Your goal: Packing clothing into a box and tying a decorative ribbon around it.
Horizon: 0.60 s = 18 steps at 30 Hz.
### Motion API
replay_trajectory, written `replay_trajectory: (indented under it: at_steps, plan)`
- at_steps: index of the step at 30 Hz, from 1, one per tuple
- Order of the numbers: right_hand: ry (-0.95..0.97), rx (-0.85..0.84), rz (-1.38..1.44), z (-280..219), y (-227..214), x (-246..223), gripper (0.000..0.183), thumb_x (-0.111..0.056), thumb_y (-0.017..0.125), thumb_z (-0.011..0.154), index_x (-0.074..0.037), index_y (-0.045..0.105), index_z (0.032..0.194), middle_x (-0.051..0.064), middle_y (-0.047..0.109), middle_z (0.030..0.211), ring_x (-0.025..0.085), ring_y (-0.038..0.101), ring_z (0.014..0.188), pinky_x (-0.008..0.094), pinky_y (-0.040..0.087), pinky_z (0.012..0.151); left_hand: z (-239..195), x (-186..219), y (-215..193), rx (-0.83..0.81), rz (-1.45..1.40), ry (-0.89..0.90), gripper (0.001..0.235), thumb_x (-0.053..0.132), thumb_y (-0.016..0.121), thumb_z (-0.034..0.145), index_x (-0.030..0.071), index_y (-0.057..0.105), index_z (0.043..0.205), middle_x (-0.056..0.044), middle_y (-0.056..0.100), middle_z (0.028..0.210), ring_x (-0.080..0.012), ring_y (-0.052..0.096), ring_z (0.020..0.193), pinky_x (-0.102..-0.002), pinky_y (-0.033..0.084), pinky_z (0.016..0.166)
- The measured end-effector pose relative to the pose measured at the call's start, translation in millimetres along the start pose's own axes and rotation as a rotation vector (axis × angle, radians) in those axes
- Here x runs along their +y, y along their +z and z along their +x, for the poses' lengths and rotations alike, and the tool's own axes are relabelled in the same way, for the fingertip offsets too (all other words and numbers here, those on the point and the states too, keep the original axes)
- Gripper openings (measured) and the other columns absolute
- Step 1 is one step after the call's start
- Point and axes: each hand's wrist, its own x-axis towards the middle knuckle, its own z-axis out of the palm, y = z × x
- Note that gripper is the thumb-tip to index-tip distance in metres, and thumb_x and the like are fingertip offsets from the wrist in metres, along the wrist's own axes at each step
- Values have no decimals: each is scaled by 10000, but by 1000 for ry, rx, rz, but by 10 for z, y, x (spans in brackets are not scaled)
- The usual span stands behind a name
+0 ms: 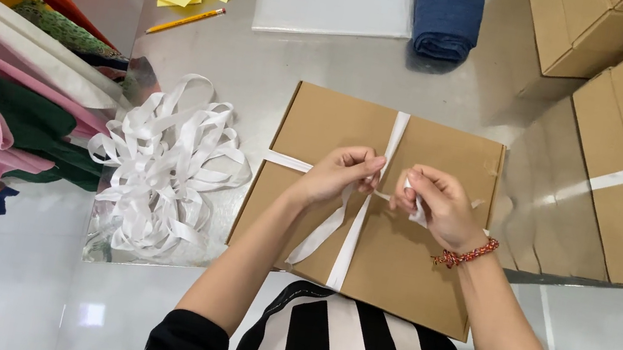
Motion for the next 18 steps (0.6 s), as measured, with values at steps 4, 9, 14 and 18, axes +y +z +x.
replay_trajectory:
  at_steps: [4,9,14,18]
  plan:
    - [126,28,-97,-28,-134,304,365,-207,516,1147,-39,547,824,29,451,652,94,412,561,217,315,471,-155,-70,-154,76,59,-14,337,239,728,1056,63,625,787,-84,646,726,-72,511,678,-184,438,618]
    - [278,-4,-255,-6,-177,797,375,-205,509,1149,-40,590,822,7,453,630,89,436,540,207,306,502,-438,-104,-208,259,57,-113,303,211,734,1051,39,659,813,-60,615,721,-71,497,635,-179,402,572]
    - [246,-32,-335,233,-162,925,360,-170,492,1149,-31,607,836,36,494,642,133,512,520,235,364,503,-253,-400,-542,342,102,-103,262,222,738,1054,21,693,892,-51,592,707,-86,522,597,-206,428,559]
    - [225,-41,-278,290,-155,1008,289,-164,495,1146,-27,628,929,42,514,713,113,503,537,223,426,495,-204,-470,-628,374,215,-80,222,203,721,1059,-16,726,1020,-60,614,683,-110,573,584,-224,451,570]
